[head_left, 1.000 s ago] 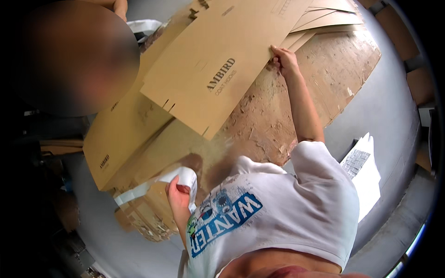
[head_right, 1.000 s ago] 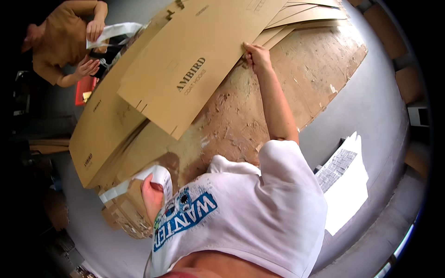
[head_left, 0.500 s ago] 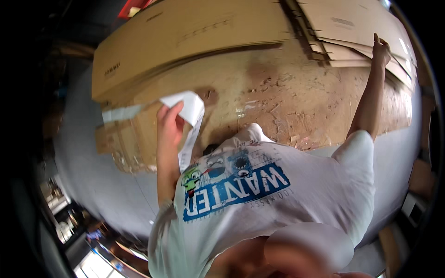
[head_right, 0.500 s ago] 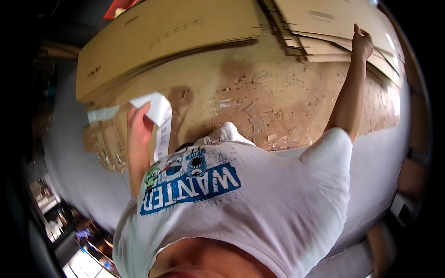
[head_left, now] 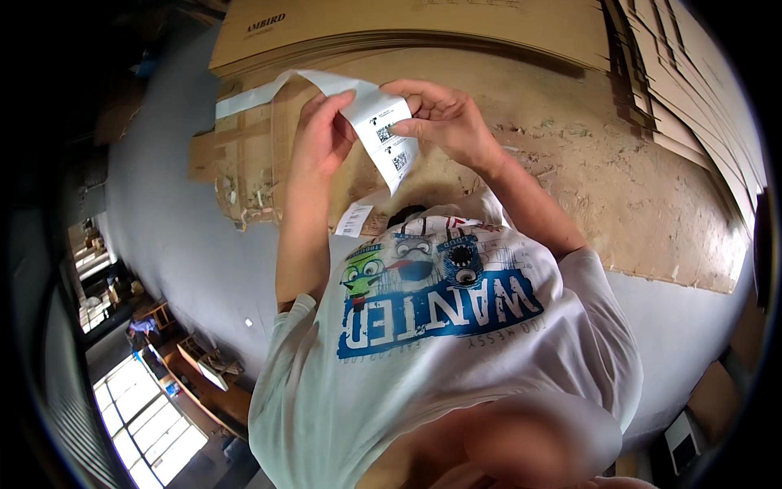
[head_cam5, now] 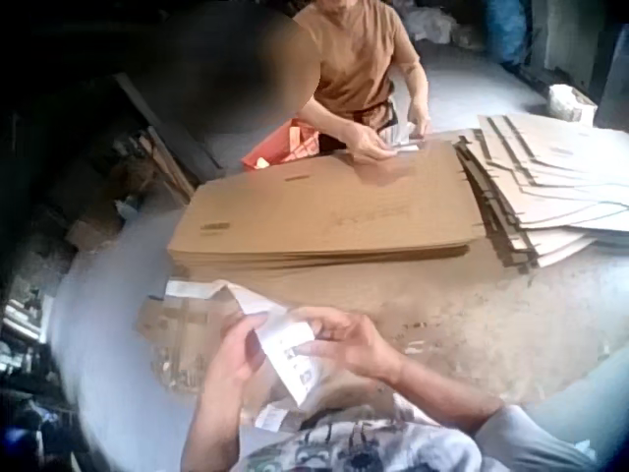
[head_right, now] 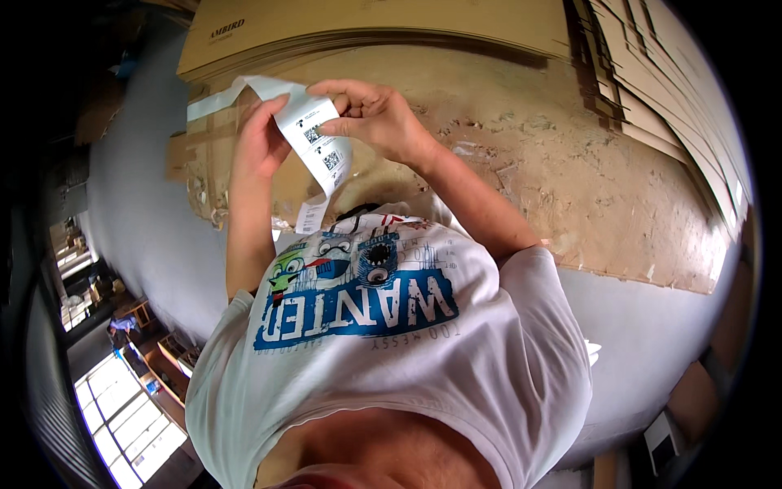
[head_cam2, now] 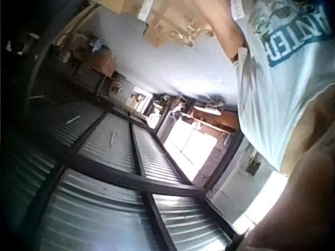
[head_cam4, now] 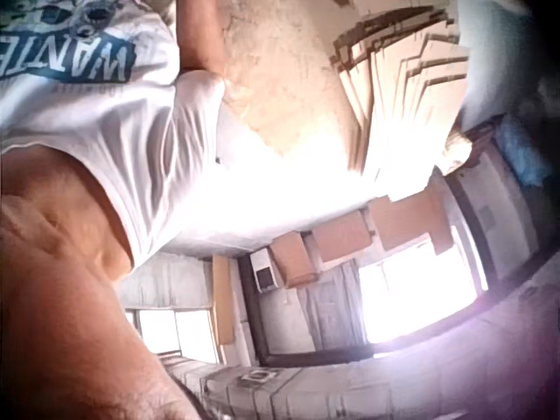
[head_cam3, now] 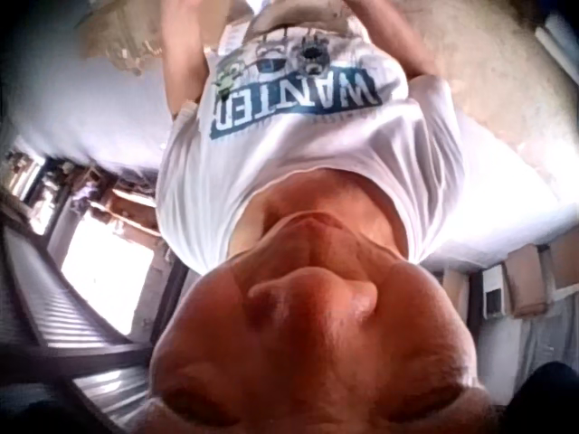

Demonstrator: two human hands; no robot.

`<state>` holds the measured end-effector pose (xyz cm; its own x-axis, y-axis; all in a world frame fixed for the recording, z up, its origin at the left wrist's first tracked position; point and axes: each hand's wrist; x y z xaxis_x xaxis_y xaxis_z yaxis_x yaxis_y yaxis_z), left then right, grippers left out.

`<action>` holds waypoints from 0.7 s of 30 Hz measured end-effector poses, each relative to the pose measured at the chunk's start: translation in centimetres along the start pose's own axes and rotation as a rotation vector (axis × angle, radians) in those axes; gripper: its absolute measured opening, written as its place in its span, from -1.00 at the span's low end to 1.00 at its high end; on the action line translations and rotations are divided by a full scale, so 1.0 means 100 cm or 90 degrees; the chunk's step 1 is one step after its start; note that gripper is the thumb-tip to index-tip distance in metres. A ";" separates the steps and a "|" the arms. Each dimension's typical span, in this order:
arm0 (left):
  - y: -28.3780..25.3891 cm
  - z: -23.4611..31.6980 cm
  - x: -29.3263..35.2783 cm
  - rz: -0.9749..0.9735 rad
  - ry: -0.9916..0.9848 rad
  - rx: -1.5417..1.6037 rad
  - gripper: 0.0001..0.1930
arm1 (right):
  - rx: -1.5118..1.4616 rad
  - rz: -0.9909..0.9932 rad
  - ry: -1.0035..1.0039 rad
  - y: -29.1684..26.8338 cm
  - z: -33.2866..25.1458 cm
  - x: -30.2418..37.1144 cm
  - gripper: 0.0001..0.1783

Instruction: The person stands at a workbench and repeatedly applies shipping labels to a stack of flat cardboard boxes. They peel each label from a continuous roll and press it onto the top surface of a box, then move the box to a side pile.

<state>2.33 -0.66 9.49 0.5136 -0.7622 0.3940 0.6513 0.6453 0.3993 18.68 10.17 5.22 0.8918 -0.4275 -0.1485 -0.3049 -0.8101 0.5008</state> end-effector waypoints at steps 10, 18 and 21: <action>0.013 -0.041 -0.025 0.002 -0.125 -0.005 -0.84 | 0.562 0.185 -0.304 -0.017 -0.001 0.032 -0.82; -0.005 -0.045 -0.048 0.113 -0.033 0.045 -0.87 | 0.264 0.589 -0.067 -0.095 -0.079 0.018 -0.93; -0.027 -0.052 -0.054 0.149 -0.051 0.045 -0.87 | 0.761 0.672 0.052 -0.202 -0.085 -0.005 -0.74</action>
<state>0.72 1.49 1.98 0.5974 -0.5875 0.5459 0.4781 0.8074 0.3457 27.25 30.10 2.43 0.1227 -0.9851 -0.1201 -0.8088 -0.0291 -0.5874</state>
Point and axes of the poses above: each hand's wrist, its own x-axis away from the middle knuckle, its own y-axis out of the palm, z = x × y
